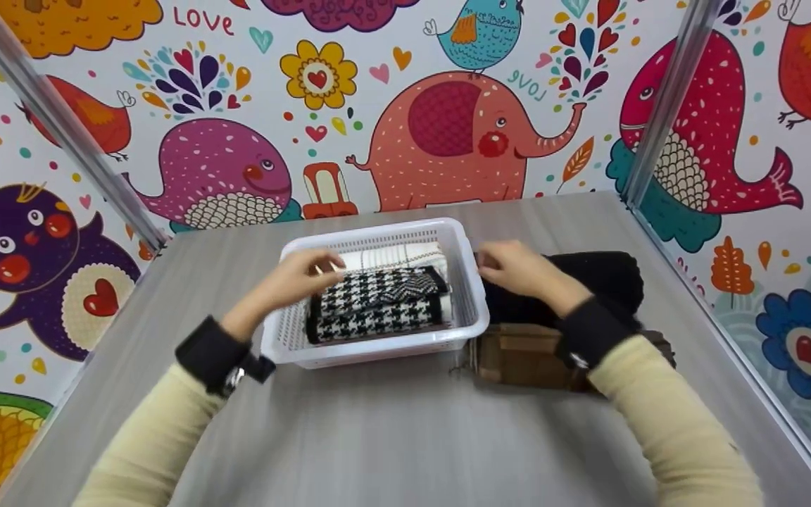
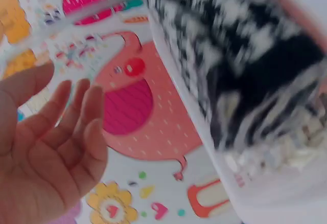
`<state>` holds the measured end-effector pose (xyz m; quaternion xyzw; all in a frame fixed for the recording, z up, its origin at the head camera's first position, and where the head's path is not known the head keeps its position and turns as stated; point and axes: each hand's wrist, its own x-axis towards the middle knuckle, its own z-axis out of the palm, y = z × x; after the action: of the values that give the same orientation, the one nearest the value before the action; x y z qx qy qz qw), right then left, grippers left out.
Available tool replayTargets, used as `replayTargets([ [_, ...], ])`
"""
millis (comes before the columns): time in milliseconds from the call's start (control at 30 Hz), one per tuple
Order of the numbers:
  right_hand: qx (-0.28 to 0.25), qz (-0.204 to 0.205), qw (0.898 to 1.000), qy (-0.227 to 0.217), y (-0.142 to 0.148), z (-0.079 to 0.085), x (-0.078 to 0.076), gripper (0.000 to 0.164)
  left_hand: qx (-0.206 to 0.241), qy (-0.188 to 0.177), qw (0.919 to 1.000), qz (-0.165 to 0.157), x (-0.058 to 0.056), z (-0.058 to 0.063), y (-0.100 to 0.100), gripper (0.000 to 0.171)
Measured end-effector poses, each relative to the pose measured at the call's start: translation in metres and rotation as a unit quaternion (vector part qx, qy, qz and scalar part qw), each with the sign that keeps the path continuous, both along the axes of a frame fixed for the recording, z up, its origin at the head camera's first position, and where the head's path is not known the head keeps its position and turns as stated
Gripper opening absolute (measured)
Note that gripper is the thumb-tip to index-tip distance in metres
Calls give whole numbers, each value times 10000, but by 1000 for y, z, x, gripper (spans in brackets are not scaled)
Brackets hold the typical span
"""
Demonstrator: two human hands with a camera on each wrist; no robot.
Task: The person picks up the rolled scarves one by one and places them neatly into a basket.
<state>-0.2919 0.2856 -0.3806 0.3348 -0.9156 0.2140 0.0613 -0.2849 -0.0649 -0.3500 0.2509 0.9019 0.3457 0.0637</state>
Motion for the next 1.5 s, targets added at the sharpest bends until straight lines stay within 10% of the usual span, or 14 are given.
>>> replayTargets([
  [133, 606, -12, 9912, -1173, 42, -17, 18, 22, 342, -7, 9988, -343, 39, -18, 2, 22],
  [400, 1525, -601, 9350, -3143, 78, -59, 43, 89, 95, -257, 9871, -1578, 85, -58, 1, 28],
  [667, 1738, -1155, 9409, -2667, 93, -94, 49, 92, -549, -456, 9798, -1867, 93, -93, -10, 32],
  [1033, 1857, -777, 9601, -1941, 86, -105, 57, 87, -858, -476, 9816, -1639, 98, -112, -19, 29],
  [1500, 1624, -254, 9736, -1581, -4, -108, 85, 90, -1108, -35, 9871, -1152, 105, -120, -14, 60],
])
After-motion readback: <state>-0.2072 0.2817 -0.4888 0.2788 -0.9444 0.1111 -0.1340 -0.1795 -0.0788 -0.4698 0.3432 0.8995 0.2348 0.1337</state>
